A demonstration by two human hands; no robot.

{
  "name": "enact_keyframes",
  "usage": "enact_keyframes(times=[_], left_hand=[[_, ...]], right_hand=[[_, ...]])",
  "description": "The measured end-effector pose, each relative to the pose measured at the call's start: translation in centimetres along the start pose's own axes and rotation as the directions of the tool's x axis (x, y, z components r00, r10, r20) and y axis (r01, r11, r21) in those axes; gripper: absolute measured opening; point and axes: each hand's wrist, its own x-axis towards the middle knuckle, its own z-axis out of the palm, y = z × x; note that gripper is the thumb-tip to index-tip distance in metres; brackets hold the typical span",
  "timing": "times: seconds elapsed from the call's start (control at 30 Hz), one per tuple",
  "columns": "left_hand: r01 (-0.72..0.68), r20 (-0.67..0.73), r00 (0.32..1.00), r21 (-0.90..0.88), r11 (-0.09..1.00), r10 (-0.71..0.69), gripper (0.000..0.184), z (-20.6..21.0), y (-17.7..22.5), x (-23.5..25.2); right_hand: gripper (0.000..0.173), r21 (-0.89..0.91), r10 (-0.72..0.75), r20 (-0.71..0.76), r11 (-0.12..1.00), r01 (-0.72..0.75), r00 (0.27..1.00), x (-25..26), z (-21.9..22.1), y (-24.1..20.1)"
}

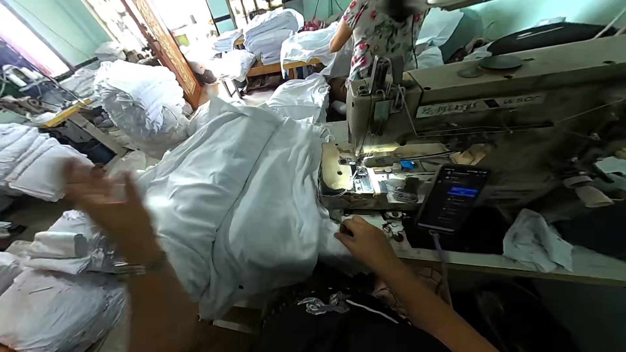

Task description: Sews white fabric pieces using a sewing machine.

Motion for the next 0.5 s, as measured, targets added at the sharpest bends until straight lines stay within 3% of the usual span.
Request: enact_keyframes(times=[0.07, 0.1, 0.13, 0.2, 0.27, 0.3, 0.4, 0.43, 0.5], left_hand=[[-0.117, 0.298, 0.948, 0.000, 0.993, 0.111, 0.043, 6.6, 1.2, -6.1], [-0.147, 0.461, 0.875, -0.033, 0.989, 0.146, 0.031, 10.0, 1.8, -9.2], [-0.160, 0.613, 0.774, -0.052, 0.986, 0.157, 0.027, 13.1, 2.5, -12.2], [-0.170, 0.828, 0.557, 0.045, 0.984, 0.059, 0.040, 17.7, 3.7, -16.5], [-0.247, 0.920, 0.387, 0.169, 0.954, -0.063, 0.045, 20.1, 4.3, -18.1], [-0.260, 0.928, 0.367, 0.165, 0.951, -0.060, 0.043, 20.4, 4.2, -18.1], [-0.145, 0.907, 0.407, -0.056, 0.988, 0.111, 0.041, 19.9, 2.8, -16.6], [-0.086, 0.877, 0.452, -0.136, 0.987, 0.161, 0.040, 19.4, 2.6, -15.9], [-0.034, 0.753, 0.616, -0.269, 0.963, 0.232, 0.031, 18.2, 3.4, -14.9]], right_hand=[[0.029, -0.002, -0.065, -0.010, 0.998, 0.065, 0.998, 0.5, 0.1, -0.7], [0.030, -0.009, -0.070, 0.005, 0.997, 0.070, 0.998, 0.5, 0.0, -1.1], [0.033, -0.033, -0.055, 0.038, 0.998, 0.056, 0.998, 0.5, -0.2, -1.4], [0.041, -0.099, 0.062, 0.192, 0.994, -0.044, 0.979, 0.7, -1.0, -2.3], [0.041, -0.122, 0.127, 0.311, 0.988, -0.093, 0.942, 0.8, -0.9, -2.3], [0.038, -0.099, 0.102, 0.328, 0.992, -0.073, 0.939, 0.8, -0.9, -2.0], [0.033, 0.161, -0.112, 0.229, 0.984, 0.076, 0.967, 0.1, -1.9, -1.2], [0.030, 0.308, -0.189, 0.195, 0.944, 0.123, 0.962, -0.2, -2.7, -1.5], [0.022, 0.590, -0.314, 0.082, 0.780, 0.208, 0.946, -0.4, -4.8, -2.6]])
